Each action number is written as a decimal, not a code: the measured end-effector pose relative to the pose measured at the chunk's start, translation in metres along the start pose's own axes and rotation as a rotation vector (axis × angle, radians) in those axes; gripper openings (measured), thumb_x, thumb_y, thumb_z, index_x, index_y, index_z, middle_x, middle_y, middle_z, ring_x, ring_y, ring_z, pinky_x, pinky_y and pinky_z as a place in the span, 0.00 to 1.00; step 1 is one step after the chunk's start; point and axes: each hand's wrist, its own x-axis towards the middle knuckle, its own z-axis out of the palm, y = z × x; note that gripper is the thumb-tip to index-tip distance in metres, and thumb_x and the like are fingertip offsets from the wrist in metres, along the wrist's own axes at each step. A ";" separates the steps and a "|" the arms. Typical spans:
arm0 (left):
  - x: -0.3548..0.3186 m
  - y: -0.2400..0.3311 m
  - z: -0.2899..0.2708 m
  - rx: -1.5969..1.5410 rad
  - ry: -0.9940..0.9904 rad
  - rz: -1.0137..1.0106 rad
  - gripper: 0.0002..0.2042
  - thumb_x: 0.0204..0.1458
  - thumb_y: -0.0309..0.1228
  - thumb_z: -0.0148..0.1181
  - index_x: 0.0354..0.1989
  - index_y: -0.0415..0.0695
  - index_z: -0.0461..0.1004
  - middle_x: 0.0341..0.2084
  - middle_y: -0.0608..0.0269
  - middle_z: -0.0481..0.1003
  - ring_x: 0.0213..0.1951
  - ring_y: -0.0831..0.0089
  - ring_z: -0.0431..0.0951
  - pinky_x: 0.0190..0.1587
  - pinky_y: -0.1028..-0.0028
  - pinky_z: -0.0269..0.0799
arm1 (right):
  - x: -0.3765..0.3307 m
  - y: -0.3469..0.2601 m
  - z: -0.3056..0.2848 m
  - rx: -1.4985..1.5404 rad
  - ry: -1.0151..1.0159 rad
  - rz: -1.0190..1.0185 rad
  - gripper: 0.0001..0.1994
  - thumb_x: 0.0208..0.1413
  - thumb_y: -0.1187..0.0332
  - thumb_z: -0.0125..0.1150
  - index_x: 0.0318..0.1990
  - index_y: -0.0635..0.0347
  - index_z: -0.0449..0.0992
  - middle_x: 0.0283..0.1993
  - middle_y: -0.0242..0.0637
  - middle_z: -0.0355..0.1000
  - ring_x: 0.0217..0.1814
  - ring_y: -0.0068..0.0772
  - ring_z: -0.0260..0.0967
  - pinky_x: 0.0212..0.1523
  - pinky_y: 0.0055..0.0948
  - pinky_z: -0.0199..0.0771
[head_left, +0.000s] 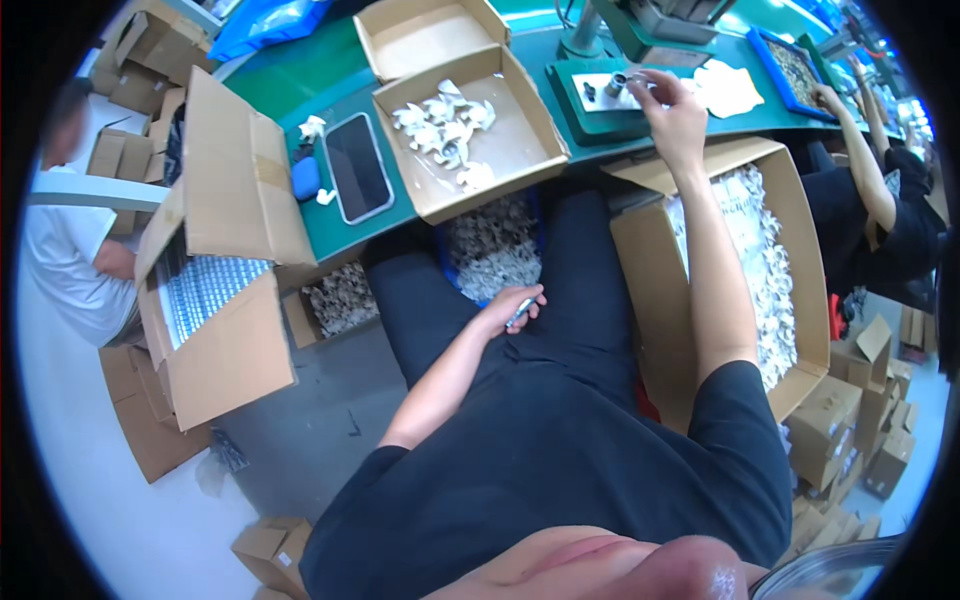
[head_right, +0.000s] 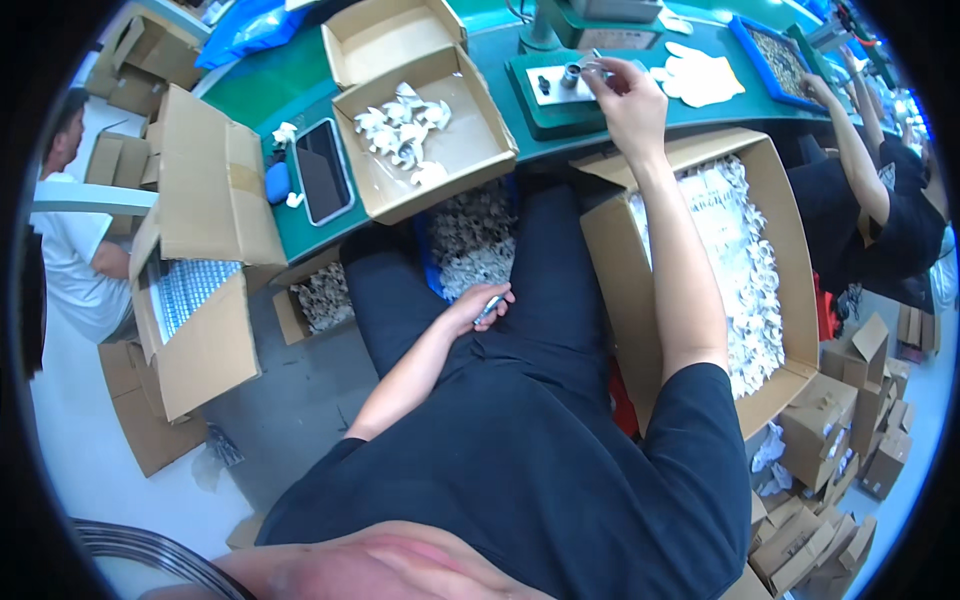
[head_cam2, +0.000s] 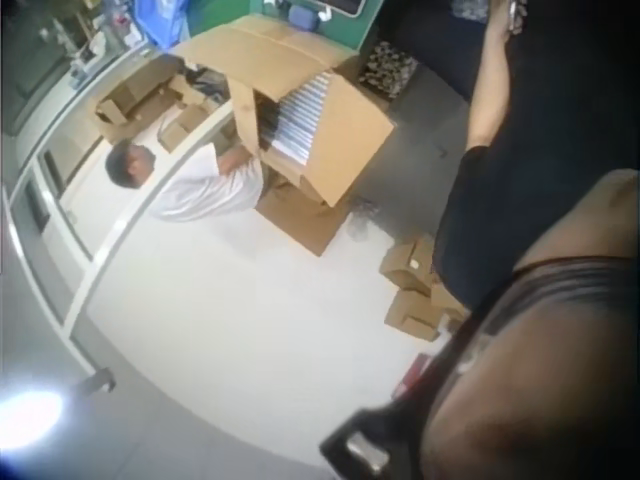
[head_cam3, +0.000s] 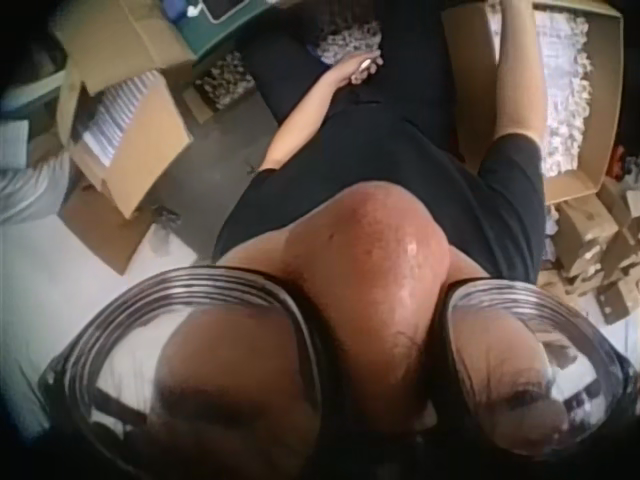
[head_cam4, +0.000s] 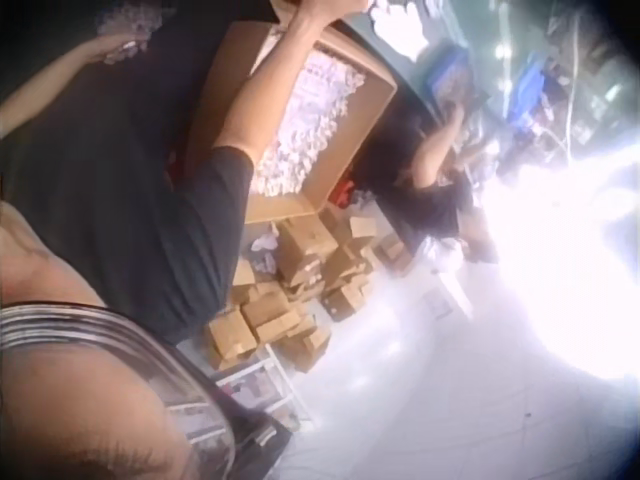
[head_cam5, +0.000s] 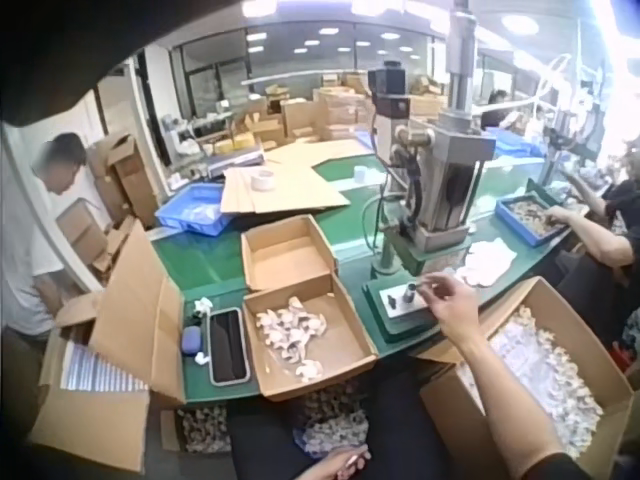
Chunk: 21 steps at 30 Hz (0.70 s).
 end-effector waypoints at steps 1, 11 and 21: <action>-0.002 0.000 0.001 -0.005 0.015 0.012 0.18 0.69 0.46 0.53 0.42 0.40 0.74 0.22 0.68 0.73 0.10 0.81 0.64 0.10 0.78 0.54 | -0.001 0.000 0.005 -0.021 0.018 -0.097 0.13 0.59 0.68 0.73 0.49 0.61 0.83 0.45 0.34 0.82 0.43 0.20 0.79 0.44 0.24 0.78; 0.004 -0.004 -0.005 0.000 0.041 -0.007 0.19 0.68 0.48 0.53 0.43 0.41 0.75 0.24 0.68 0.73 0.11 0.81 0.63 0.11 0.77 0.55 | 0.022 -0.006 0.012 -0.291 0.045 -0.680 0.09 0.54 0.73 0.73 0.43 0.58 0.87 0.45 0.36 0.83 0.43 0.34 0.80 0.45 0.27 0.79; 0.007 0.001 -0.003 -0.031 0.050 -0.011 0.18 0.69 0.47 0.53 0.43 0.41 0.74 0.22 0.69 0.73 0.10 0.82 0.62 0.11 0.79 0.55 | 0.015 0.003 0.014 -0.285 0.056 -0.825 0.11 0.52 0.76 0.74 0.44 0.57 0.86 0.47 0.35 0.83 0.45 0.34 0.79 0.46 0.32 0.79</action>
